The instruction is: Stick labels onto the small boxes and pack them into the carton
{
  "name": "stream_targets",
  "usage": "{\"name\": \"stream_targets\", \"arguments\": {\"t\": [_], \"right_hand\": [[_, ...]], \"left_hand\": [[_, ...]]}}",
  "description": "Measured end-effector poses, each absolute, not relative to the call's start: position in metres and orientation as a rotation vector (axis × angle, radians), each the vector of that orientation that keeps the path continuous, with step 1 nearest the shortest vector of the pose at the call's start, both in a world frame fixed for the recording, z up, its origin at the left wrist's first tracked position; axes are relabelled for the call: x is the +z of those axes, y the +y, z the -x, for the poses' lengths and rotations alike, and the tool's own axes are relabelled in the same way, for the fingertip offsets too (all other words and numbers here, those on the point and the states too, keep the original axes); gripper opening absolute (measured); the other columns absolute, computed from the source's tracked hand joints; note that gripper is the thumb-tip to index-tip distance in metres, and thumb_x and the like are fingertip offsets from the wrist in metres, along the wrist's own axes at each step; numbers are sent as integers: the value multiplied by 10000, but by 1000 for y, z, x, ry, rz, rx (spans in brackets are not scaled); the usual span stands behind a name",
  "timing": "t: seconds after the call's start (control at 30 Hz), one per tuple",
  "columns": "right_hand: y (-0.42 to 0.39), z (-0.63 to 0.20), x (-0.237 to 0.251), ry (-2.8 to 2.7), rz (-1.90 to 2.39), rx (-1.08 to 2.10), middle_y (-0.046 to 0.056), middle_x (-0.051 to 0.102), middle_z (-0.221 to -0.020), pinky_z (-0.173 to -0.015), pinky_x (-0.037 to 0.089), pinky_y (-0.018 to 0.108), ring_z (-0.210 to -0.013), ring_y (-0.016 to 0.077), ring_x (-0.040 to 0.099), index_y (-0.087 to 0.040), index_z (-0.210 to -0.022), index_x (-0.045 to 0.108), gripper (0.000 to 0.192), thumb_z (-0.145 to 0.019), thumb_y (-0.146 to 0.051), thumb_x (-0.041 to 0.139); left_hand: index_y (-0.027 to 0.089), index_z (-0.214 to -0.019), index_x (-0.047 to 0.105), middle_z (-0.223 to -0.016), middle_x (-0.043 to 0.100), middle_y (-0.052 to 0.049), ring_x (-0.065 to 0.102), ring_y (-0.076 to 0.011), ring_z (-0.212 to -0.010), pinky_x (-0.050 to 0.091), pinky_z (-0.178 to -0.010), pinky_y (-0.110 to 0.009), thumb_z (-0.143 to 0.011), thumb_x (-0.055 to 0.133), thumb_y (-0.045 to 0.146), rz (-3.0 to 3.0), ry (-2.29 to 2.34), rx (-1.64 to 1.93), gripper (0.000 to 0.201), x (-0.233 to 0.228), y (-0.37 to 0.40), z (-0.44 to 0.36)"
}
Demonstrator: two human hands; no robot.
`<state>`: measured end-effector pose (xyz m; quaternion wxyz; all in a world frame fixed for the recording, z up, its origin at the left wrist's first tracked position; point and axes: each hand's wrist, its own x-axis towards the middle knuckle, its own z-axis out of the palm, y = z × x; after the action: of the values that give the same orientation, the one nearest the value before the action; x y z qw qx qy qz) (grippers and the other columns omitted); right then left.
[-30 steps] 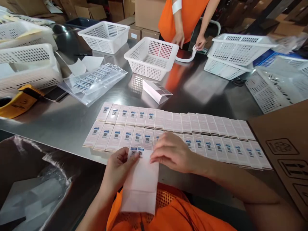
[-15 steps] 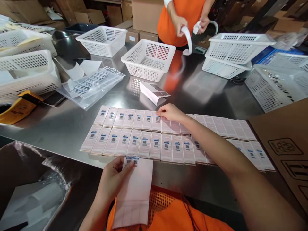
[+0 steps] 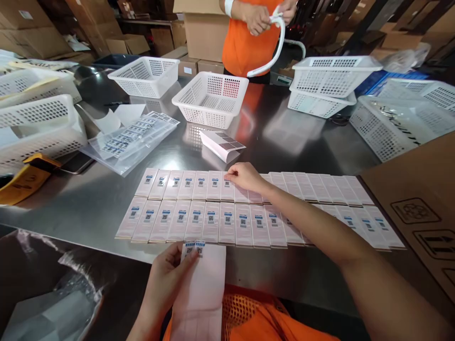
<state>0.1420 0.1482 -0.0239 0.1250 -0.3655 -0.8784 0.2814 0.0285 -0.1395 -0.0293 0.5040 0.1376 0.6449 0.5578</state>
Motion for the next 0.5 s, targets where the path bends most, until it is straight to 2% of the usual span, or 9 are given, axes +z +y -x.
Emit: {"name": "stream_targets", "arguments": {"t": [0.07,0.1,0.17,0.2,0.23,0.27,0.33,0.4,0.5], "right_hand": [[142,-144,-28,-2500,1052,727,72,643,-1037,-763,442,293,-791,162,603,-166,-919,713,130,-835,-251,664],[139,-145,-28,-2464,1051,686,102,578,-1205,-813,453,320,-842,174,606,-174,-1102,676,287,-822,-234,678],[133,-148,-24,-2358,1063,643,161,399,-1411,-869,468,366,-877,189,605,-189,-1411,454,742,-737,-210,765],[129,-149,-20,-2298,1061,652,179,364,-1432,-869,477,374,-868,189,604,-184,-1471,361,912,-679,-202,815],[123,-151,-15,-2250,1039,694,180,392,-1410,-853,487,370,-848,183,602,-172,-1474,351,966,-644,-206,844],[114,-153,-8,-2234,986,773,161,464,-1352,-823,497,353,-824,173,602,-161,-1428,422,892,-647,-226,850],[91,-159,4,-2321,785,1005,86,625,-1128,-747,497,303,-780,152,606,-168,-1192,632,490,-746,-296,791],[65,-168,13,-2470,562,1179,32,677,-907,-688,477,266,-757,142,615,-190,-938,718,192,-802,-322,748],[30,-180,13,-2489,445,1052,16,683,-792,-684,463,274,-746,145,616,-193,-795,706,85,-836,-266,718]], "left_hand": [[143,-636,609,-659,642,-23,537,-124,-594,408,-539,-200,-631,844,443,-345,1541,1355,381,-27,-139,-30],[147,-629,599,-657,637,-20,532,-122,-592,404,-538,-200,-639,839,444,-355,1540,1355,382,-25,-138,-30],[154,-621,583,-634,615,-7,511,-115,-576,385,-525,-194,-659,825,453,-402,1551,1345,386,-23,-135,-30],[159,-629,583,-628,606,-1,504,-114,-573,379,-523,-193,-671,816,457,-430,1551,1337,381,-21,-134,-30],[162,-639,584,-627,599,3,499,-113,-574,375,-525,-193,-685,806,458,-463,1548,1327,373,-19,-132,-30],[164,-645,583,-626,589,6,492,-112,-574,368,-525,-192,-696,799,459,-494,1545,1321,368,-18,-130,-30],[164,-650,578,-629,577,9,478,-108,-577,358,-528,-191,-708,789,464,-530,1536,1328,372,-14,-126,-31],[161,-659,579,-635,569,6,466,-106,-578,353,-524,-190,-719,771,499,-552,1535,1338,393,-11,-123,-32],[157,-692,602,-656,570,-7,467,-115,-592,354,-521,-194,-764,693,582,-595,1567,1306,441,-9,-121,-35]]}}
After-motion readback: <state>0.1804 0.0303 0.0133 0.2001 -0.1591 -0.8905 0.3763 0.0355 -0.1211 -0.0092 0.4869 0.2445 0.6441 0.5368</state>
